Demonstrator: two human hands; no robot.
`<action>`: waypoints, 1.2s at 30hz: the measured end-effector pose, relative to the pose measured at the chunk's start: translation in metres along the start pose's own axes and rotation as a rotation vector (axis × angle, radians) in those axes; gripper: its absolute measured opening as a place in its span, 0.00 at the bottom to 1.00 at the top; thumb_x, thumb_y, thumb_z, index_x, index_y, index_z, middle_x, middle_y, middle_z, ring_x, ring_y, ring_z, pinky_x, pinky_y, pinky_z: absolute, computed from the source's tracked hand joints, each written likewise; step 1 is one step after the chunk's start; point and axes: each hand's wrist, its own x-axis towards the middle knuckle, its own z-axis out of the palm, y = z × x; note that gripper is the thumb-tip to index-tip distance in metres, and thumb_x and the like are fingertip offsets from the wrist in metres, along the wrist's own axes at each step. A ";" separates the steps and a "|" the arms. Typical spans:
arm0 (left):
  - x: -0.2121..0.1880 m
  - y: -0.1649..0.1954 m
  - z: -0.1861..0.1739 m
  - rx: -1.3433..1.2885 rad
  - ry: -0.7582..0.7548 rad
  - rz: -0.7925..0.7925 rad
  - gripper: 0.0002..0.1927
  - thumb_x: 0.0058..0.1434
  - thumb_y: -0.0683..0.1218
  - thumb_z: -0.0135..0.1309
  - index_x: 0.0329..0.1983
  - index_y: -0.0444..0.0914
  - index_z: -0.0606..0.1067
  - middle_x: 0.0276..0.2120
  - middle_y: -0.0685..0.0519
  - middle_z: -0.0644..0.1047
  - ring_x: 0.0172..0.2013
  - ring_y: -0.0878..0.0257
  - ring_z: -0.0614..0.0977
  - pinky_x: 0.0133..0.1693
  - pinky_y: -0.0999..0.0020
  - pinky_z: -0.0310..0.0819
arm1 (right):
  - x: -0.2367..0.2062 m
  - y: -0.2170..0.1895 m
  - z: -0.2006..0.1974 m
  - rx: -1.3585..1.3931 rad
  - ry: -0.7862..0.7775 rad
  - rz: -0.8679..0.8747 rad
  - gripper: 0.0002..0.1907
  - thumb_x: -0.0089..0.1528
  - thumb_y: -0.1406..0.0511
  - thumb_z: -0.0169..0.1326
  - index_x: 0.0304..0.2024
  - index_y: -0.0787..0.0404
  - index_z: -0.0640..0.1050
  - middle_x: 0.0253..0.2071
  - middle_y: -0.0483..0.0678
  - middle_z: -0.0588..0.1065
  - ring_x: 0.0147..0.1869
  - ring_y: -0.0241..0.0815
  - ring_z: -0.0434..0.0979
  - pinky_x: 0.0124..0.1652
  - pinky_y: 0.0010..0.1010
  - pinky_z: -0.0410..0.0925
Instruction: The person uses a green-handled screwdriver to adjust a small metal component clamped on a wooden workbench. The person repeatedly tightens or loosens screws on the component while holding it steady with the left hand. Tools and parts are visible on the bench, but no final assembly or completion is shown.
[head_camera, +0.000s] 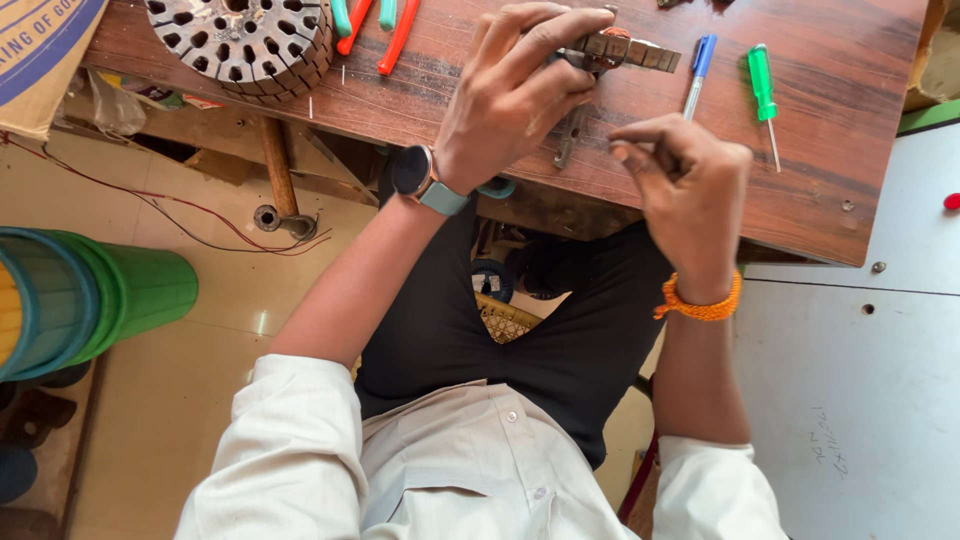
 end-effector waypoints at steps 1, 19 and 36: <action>-0.001 0.004 0.003 -0.022 0.030 -0.036 0.09 0.66 0.45 0.69 0.43 0.40 0.79 0.69 0.60 0.67 0.66 0.57 0.71 0.64 0.58 0.66 | 0.003 -0.002 -0.006 -0.018 0.008 -0.027 0.02 0.69 0.74 0.64 0.44 0.66 0.83 0.26 0.41 0.70 0.27 0.26 0.60 0.27 0.24 0.52; -0.011 0.044 0.062 -0.092 0.379 -0.584 0.06 0.62 0.44 0.67 0.39 0.39 0.82 0.73 0.48 0.58 0.66 0.52 0.66 0.61 0.63 0.69 | 0.091 -0.017 -0.006 -0.147 -0.029 -0.113 0.13 0.74 0.70 0.62 0.36 0.69 0.75 0.23 0.43 0.62 0.24 0.33 0.55 0.28 0.30 0.51; 0.012 0.055 0.033 0.020 0.335 -0.593 0.06 0.59 0.45 0.68 0.37 0.45 0.81 0.61 0.60 0.73 0.63 0.57 0.72 0.57 0.67 0.76 | 0.131 0.059 0.000 0.103 -0.243 0.109 0.06 0.69 0.71 0.65 0.41 0.68 0.80 0.30 0.38 0.73 0.31 0.23 0.66 0.29 0.20 0.58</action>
